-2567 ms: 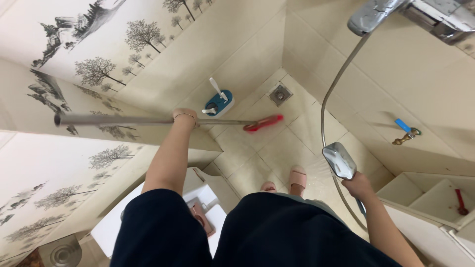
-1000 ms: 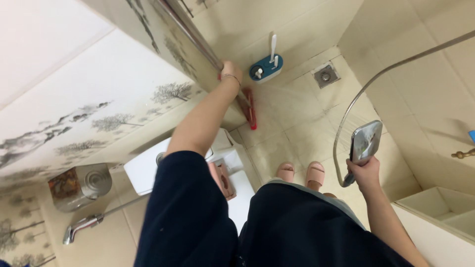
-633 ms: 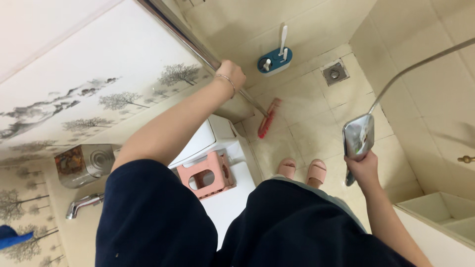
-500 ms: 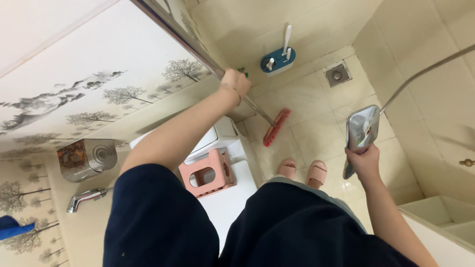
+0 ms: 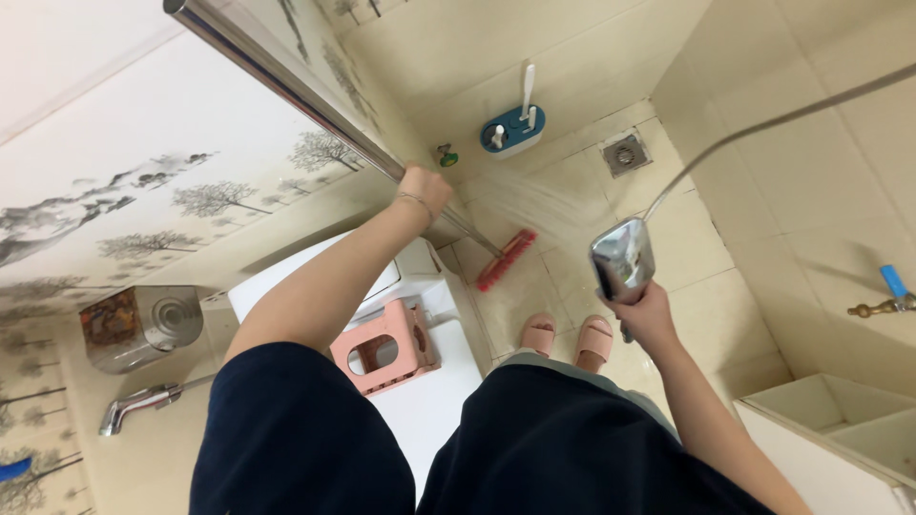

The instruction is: The person scrubs the tiled bathroom floor with a red-bristled long-handled brush while simultaneously rinsing the area with a handheld shower head. They move around the toilet and a red bucket, directing water toward the floor drain.

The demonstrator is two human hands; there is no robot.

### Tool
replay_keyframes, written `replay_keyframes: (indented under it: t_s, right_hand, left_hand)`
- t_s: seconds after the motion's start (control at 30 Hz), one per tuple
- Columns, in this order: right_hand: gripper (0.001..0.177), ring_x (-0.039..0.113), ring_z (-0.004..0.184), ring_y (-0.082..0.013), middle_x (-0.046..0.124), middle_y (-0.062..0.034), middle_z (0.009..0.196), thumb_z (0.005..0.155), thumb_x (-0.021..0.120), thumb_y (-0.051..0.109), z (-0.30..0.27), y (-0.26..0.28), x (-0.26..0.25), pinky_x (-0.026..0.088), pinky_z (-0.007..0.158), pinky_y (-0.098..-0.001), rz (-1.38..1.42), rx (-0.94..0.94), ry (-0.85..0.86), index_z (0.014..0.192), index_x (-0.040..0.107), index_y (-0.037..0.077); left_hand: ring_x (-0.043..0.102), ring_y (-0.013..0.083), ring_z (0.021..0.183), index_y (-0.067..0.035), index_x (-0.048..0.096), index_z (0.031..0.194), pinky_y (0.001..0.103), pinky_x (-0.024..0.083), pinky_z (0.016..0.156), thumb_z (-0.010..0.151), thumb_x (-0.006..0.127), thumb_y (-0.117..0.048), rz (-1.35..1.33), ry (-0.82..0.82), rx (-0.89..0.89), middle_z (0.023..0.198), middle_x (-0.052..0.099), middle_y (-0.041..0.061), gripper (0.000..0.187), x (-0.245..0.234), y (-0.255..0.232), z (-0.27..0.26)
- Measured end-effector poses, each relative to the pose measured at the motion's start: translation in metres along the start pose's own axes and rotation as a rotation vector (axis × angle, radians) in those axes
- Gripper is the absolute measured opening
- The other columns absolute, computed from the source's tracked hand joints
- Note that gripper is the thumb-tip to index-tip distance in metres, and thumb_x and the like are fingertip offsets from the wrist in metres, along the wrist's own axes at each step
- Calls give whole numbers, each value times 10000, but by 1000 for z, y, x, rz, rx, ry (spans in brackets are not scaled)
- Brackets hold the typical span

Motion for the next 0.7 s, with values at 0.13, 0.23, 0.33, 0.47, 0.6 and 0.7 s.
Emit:
replay_keyframes:
  t_s: [0.13,0.23,0.33,0.47,0.6,0.7]
  right_hand:
    - [424,530,490,-157,604,-87,637,743,889,249,-10,11,-2,451,455,-348,-62,6,27,851,621,-61]
    - [438,570,553,-136,661,-78,696,718,899,255,-7,6,-8,500,514,-323,-85,-70,-8,943,674,-46]
    - [483,599,632,-201,685,-136,765,720,910,258,-5,-18,-15,515,594,-374,-171,50,-22,1008,691,-63]
    - [561,709,800,-215,762,-138,894,658,920,296,0,-27,-21,566,736,-360,-280,-56,-37,1062,711,-32]
    - [643,738,866,-289,773,-174,946,651,911,443,1,-49,-22,568,769,-389,-498,63,29,1075,723,-3]
    - [649,760,863,-288,800,-162,916,666,870,541,2,-81,-22,581,772,-394,-635,235,142,988,738,-7]
  left_hand:
    - [740,244,967,-217,796,1019,458,478,842,980,598,-201,166,-30,33,1014,794,-16,203,20,14,15]
    - [732,249,978,-219,787,1034,481,467,867,977,592,-212,208,-73,14,1018,790,-13,204,42,22,26]
    - [709,261,1033,-223,788,1042,480,453,886,960,598,-225,244,-33,36,1034,781,-10,207,56,28,32]
    - [686,256,1037,-220,801,1021,445,423,923,946,615,-215,296,-34,106,1010,788,-7,201,56,34,25]
    - [612,241,1121,-232,810,1000,464,344,1036,961,607,-249,334,-51,180,956,783,-24,208,41,31,7]
    - [520,239,1262,-222,817,1027,496,262,1159,976,600,-245,336,-28,222,1018,770,-55,225,28,29,-10]
Point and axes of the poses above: each hand's wrist, its own z-axis towards the middle knuckle, its own x-axis out of the palm, y = z × x, the point moved 7 cm from there along z, towards the middle knuckle
